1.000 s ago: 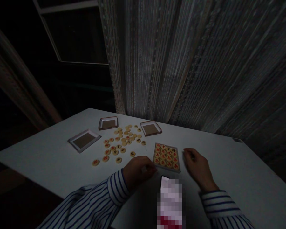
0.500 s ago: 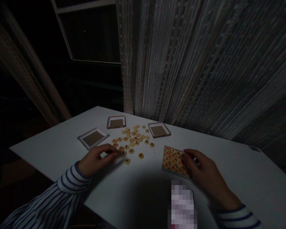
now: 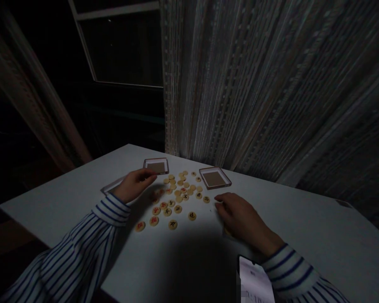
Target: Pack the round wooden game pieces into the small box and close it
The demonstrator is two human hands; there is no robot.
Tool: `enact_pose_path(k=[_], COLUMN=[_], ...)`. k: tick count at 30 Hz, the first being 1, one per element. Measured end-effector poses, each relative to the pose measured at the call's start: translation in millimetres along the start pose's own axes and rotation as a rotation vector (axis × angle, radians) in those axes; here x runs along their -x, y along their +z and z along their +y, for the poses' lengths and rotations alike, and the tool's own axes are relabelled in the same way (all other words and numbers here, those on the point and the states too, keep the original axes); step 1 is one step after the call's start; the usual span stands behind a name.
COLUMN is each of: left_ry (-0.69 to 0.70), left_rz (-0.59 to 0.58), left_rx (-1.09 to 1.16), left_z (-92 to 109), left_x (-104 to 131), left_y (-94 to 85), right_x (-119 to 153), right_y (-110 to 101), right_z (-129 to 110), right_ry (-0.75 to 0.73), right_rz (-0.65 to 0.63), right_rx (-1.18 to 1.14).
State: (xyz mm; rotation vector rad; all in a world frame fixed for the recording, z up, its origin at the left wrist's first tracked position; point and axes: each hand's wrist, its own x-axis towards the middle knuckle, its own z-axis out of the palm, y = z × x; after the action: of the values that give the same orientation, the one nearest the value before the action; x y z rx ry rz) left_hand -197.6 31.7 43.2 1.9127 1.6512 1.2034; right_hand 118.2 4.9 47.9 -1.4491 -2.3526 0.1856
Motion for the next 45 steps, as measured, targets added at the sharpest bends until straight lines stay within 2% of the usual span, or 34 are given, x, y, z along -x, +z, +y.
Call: enact_pose_path(k=[4, 9, 13, 18, 24, 29, 36, 45], left_ry=[0.061, 0.022, 0.065, 0.161, 0.210, 0.203, 0.100, 0.099], left_rz=[-0.002, 0.027, 0.011, 0.014, -0.022, 0.007, 0.176, 0.192], left_rx=[0.065, 0.078, -0.021, -0.141, -0.146, -0.137, -0.204, -0.230], left_z=[-11.5, -29.9, -35.9, -38.6, -39.3, -40.7, -41.4, -40.8], left_x=[-21.5, -24.8, -21.3, -21.9, -21.8, -20.8, -22.8, -22.5], left_y=[20.8, 35.6, 37.2, 40.4, 46.0, 47.1, 40.9, 41.5], right_x=[-13.7, -31.2, -49.3, -76.7, -102.8, -114.7, -127.3, -139.2], right_y=[2.2, 4.4, 11.1, 25.8, 42.6, 53.3, 60.5, 64.3], right_z=[-3.9, -0.8, -2.9, -18.4, -38.1, -50.2, -60.0, -69.9], right_ry=[-0.032, -0.036, -0.044, -0.088, -0.128, -0.186, -0.215, -0.162], right_rz=[-0.030, -0.101, -0.152, -0.227, -0.257, -0.303, -0.411, -0.493], right_rx=[0.055, 0.099, 0.106, 0.103, 0.126, 0.191, 0.244, 0.311])
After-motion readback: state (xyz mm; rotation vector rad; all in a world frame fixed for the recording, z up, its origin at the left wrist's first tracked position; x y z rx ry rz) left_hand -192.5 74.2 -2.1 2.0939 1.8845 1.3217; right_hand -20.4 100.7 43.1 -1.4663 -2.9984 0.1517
